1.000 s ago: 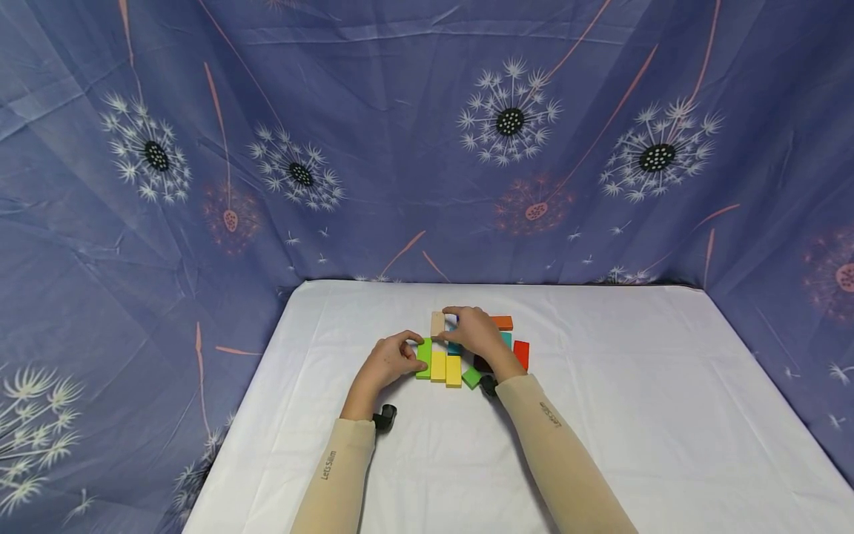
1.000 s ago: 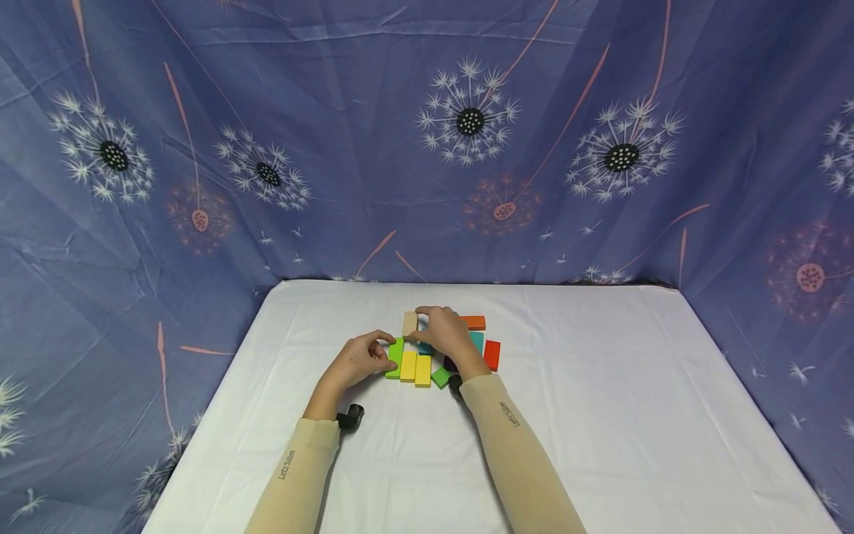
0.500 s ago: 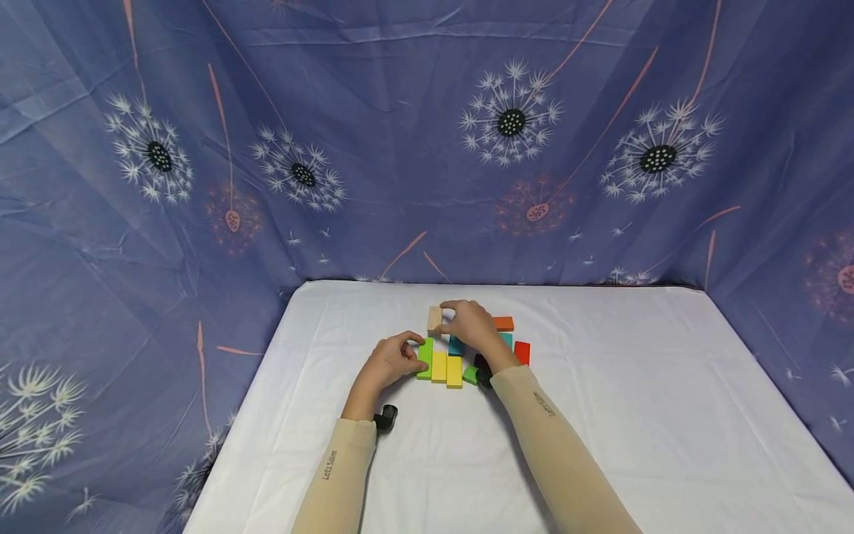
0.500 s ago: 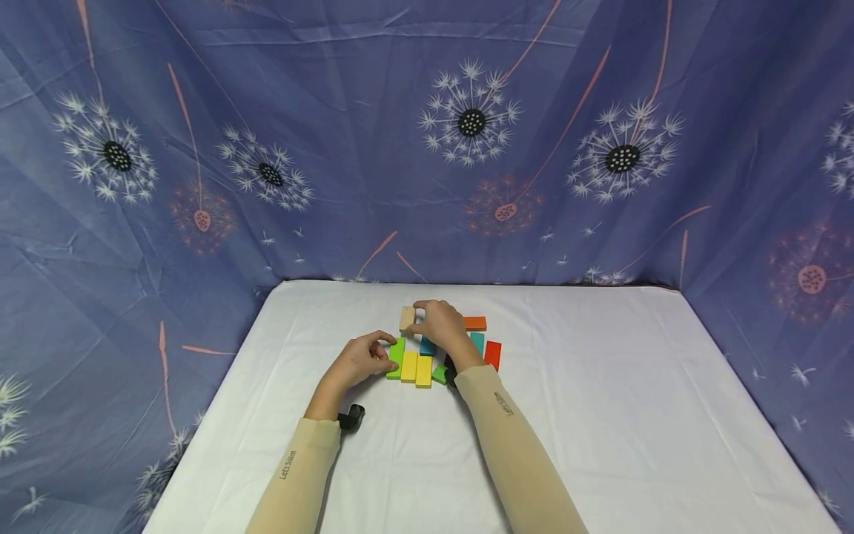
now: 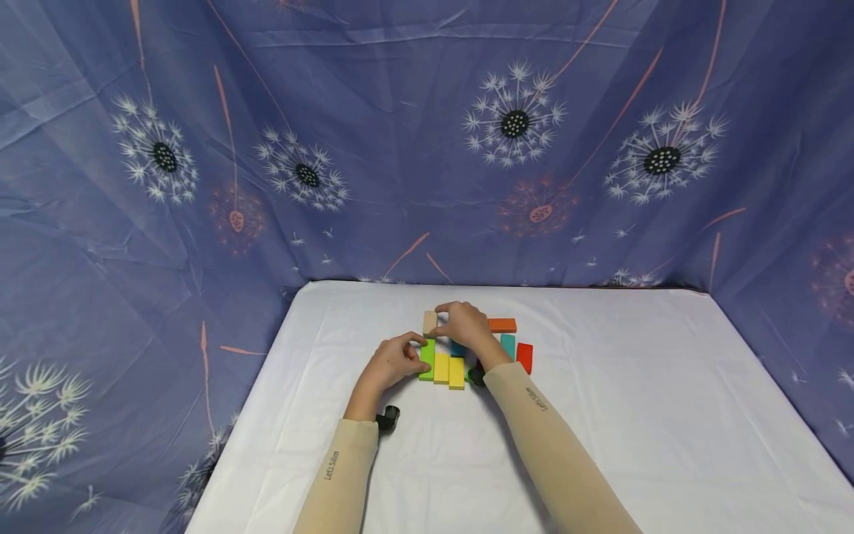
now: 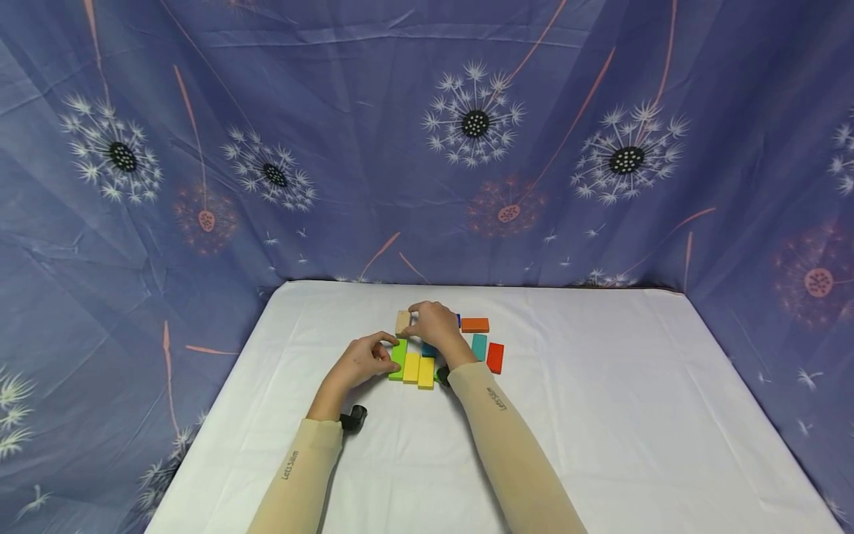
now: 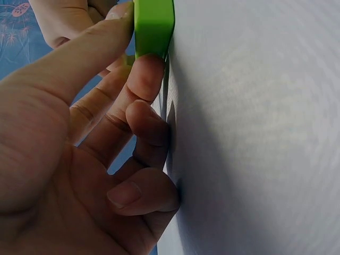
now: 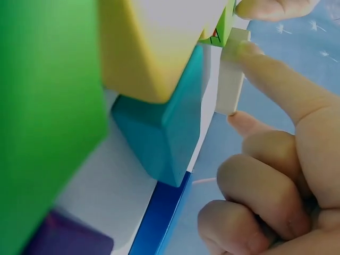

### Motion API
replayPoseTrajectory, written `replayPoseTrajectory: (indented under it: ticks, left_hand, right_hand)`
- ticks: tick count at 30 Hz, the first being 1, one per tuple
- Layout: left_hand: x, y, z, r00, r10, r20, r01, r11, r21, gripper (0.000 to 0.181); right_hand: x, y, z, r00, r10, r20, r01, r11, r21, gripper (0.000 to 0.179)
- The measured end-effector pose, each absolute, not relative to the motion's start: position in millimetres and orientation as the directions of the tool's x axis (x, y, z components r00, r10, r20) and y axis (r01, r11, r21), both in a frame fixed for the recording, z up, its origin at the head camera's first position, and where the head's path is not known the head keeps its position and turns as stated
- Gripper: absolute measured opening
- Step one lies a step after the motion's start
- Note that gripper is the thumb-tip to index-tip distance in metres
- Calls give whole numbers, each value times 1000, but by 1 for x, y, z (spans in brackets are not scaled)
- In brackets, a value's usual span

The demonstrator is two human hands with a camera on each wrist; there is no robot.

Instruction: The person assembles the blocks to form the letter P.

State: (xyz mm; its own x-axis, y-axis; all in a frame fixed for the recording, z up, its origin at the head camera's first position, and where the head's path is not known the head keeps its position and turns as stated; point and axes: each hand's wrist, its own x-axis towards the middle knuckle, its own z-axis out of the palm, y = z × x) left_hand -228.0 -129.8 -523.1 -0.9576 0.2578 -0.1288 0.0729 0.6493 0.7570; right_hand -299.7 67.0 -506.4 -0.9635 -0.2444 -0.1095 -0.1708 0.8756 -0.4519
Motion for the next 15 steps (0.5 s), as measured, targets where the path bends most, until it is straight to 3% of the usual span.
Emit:
replayPoseTrajectory:
  ticks: [15]
  left_hand:
    - [-228,-129,-523,-960,249,-126,76,667,741,47]
  right_hand:
    - [-298,65,-509,-951,-272,-144,-173,859,-481,59]
